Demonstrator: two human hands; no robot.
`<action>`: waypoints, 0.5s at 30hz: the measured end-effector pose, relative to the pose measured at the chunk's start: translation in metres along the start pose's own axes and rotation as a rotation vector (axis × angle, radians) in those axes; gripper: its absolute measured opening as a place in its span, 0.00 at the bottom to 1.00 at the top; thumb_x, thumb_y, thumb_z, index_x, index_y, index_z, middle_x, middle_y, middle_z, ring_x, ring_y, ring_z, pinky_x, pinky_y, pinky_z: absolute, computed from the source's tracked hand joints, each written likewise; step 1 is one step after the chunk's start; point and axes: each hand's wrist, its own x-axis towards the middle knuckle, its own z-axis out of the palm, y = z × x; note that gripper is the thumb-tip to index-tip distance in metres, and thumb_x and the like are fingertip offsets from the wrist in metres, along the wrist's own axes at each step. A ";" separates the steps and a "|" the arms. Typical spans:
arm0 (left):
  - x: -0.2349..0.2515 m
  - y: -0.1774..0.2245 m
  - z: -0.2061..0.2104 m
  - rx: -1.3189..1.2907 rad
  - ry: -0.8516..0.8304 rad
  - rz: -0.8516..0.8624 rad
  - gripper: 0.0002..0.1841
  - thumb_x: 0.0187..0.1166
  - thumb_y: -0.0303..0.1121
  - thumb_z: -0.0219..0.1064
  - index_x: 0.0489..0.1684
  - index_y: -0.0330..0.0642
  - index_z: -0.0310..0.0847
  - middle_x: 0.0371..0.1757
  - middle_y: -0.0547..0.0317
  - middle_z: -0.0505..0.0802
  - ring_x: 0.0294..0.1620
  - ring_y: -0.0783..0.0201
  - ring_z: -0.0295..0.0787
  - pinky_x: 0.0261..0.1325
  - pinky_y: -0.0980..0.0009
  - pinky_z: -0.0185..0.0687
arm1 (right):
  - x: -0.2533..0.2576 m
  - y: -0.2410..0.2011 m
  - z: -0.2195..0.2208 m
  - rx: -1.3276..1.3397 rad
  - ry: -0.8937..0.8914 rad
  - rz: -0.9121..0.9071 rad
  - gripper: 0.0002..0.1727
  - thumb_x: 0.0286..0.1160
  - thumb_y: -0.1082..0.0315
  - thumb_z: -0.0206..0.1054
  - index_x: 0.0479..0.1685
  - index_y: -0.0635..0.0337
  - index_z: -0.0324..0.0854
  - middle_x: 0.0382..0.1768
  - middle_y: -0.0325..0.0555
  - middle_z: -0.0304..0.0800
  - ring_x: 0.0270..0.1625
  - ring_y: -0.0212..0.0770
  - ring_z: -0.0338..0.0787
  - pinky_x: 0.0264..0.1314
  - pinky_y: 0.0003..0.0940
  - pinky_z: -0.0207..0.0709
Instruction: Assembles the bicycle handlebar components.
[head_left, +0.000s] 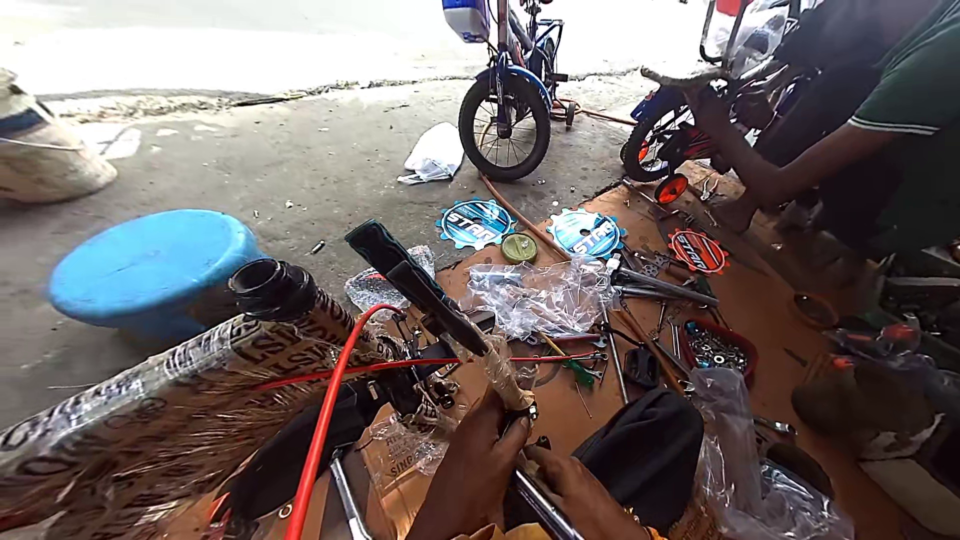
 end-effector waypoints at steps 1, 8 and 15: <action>0.000 -0.001 0.003 -0.089 0.009 0.011 0.28 0.79 0.44 0.61 0.78 0.44 0.72 0.65 0.60 0.89 0.66 0.70 0.85 0.70 0.66 0.82 | 0.002 0.001 0.002 0.011 0.016 -0.011 0.21 0.83 0.60 0.58 0.69 0.61 0.79 0.40 0.56 0.89 0.41 0.52 0.90 0.49 0.55 0.81; 0.000 0.002 0.001 -0.712 -0.115 0.013 0.24 0.82 0.27 0.61 0.78 0.38 0.67 0.72 0.51 0.86 0.67 0.60 0.86 0.68 0.65 0.84 | 0.019 0.015 0.000 0.286 0.193 -0.049 0.16 0.84 0.54 0.63 0.46 0.56 0.91 0.33 0.37 0.91 0.35 0.30 0.87 0.45 0.35 0.81; 0.015 0.009 0.035 -0.784 0.092 0.190 0.15 0.85 0.25 0.60 0.67 0.31 0.73 0.61 0.46 0.89 0.60 0.57 0.88 0.64 0.66 0.85 | 0.018 0.029 -0.012 0.662 0.259 -0.095 0.13 0.87 0.62 0.56 0.41 0.59 0.81 0.27 0.33 0.79 0.29 0.27 0.79 0.35 0.27 0.77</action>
